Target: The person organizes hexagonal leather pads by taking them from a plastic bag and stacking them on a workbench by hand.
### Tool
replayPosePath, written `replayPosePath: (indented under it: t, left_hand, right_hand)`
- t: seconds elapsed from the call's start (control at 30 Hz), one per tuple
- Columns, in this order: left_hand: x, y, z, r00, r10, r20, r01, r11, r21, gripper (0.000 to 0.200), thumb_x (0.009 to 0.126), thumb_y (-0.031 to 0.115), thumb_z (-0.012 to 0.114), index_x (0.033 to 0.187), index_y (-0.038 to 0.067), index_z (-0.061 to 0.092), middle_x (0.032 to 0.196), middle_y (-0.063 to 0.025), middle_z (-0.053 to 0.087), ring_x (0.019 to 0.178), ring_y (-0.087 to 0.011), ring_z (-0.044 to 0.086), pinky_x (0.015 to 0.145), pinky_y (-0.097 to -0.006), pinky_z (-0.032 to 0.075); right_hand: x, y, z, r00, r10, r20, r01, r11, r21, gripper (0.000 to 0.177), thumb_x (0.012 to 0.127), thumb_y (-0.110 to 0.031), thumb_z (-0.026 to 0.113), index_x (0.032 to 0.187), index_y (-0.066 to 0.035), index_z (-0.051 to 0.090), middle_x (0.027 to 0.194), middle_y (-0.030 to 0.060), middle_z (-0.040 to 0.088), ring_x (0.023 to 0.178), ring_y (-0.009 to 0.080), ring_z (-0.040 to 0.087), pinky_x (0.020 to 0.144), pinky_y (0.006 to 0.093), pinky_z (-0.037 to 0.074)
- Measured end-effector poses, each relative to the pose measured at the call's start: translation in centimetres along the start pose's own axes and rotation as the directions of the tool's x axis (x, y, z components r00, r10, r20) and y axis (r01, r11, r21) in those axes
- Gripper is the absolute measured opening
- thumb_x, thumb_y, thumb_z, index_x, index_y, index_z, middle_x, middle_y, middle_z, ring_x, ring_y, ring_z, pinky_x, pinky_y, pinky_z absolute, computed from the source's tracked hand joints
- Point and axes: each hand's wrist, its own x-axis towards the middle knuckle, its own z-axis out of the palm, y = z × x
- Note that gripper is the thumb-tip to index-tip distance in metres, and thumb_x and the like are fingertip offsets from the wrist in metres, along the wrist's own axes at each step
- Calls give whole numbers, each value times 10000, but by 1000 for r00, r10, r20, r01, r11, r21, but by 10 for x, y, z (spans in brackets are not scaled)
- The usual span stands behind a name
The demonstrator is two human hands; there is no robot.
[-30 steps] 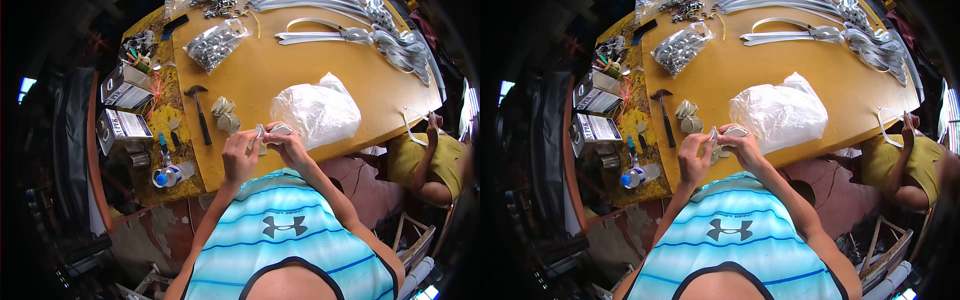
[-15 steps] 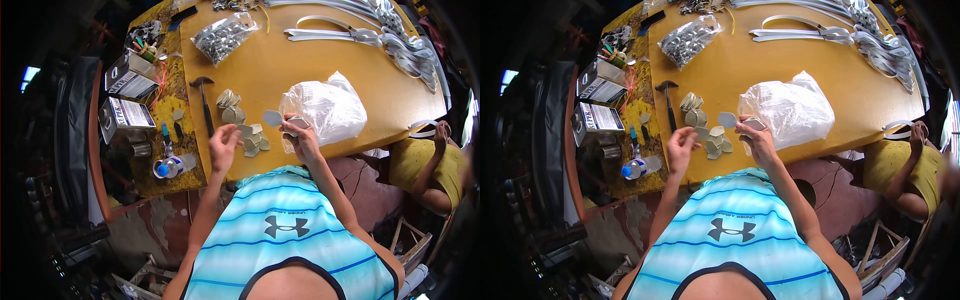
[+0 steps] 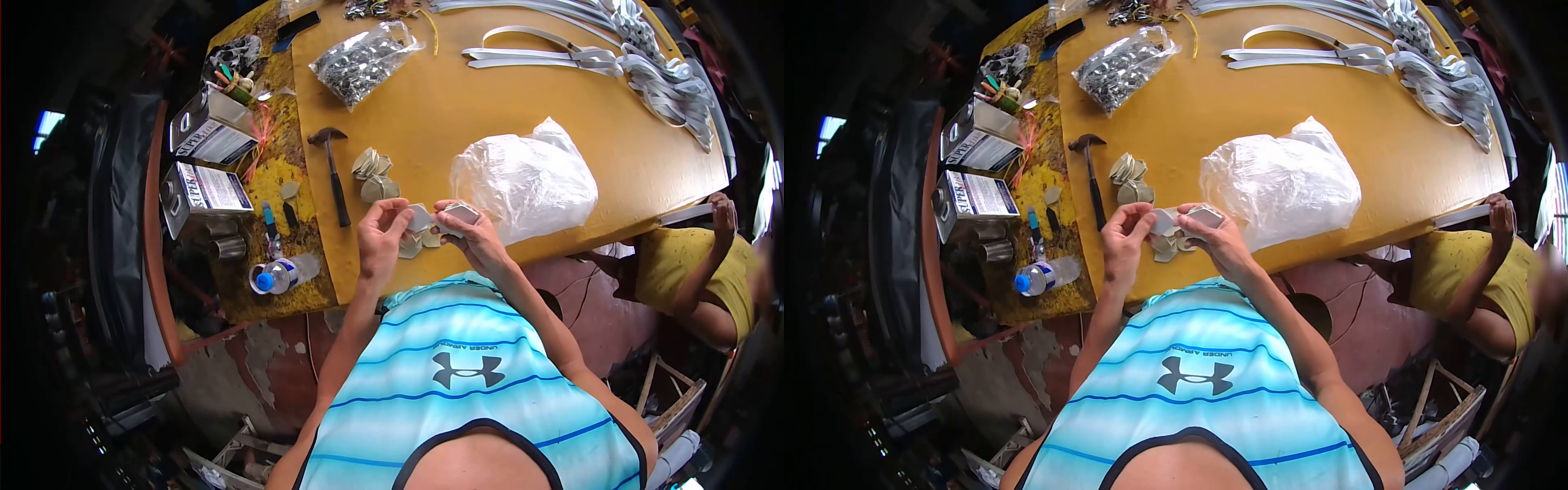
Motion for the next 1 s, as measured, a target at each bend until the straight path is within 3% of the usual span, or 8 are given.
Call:
replayPosePath:
  t: [0.17,0.23,0.37,0.43,0.63,0.87,0.97,1.0]
  left_hand:
    - [3,14,-11,970,194,-148,-155,958,240,94,901,62,666,968,22,613,883,-28,669,704,-58,564,628,-204,442]
    - [1,14,-15,765,640,79,-538,567,624,135,867,69,696,970,36,614,919,-70,676,732,-107,588,640,-225,456]
    - [-12,-8,-10,755,526,391,-588,280,759,184,798,67,742,938,29,629,1020,-125,656,912,-265,611,776,-335,488]
    - [-27,-18,-4,799,473,373,-543,300,784,184,787,72,747,921,20,632,1005,-126,648,956,-297,600,825,-375,476]
    - [-35,8,24,953,280,118,-300,813,499,205,780,70,760,921,15,622,881,-87,618,795,-213,619,669,-304,486]
    - [-15,21,30,869,429,246,-485,644,592,391,725,23,788,1065,34,596,1031,-91,583,791,-181,623,662,-315,515]
    - [-13,14,24,888,370,271,-459,695,554,471,744,-28,770,1161,29,559,1147,-97,560,878,-164,644,725,-292,555]
    - [-14,13,23,947,223,232,-302,864,402,478,769,-43,750,1192,19,537,1166,-103,563,927,-161,643,770,-277,561]
  right_hand:
    - [4,-7,-11,998,-31,-49,37,993,116,420,992,-338,539,1255,-13,495,1063,141,651,944,200,641,747,286,527]
    - [3,-12,-11,996,-65,-64,77,975,211,459,1026,-385,419,1260,5,483,1089,184,638,941,234,646,812,335,552]
    - [6,-13,-16,997,-68,37,50,932,360,484,1035,-369,348,1302,18,462,1113,206,624,973,274,637,878,361,543]
    - [6,-12,-14,994,-101,46,78,931,357,480,1029,-326,334,1339,24,438,1136,223,611,992,294,631,935,380,522]
    - [7,1,-3,996,-80,44,66,965,255,467,1016,-308,382,1347,17,437,1188,194,581,1099,278,588,987,370,483]
    - [1,5,10,976,-47,211,16,989,145,442,1008,-305,457,1346,-20,450,1232,133,559,1157,205,560,978,322,458]
    - [0,6,9,977,-117,176,123,992,-20,450,970,-266,573,1327,-7,478,1271,114,532,1176,182,540,987,321,453]
    - [-1,4,9,972,-189,138,212,961,-176,465,938,-239,627,1314,2,495,1280,109,524,1188,182,529,990,322,450]
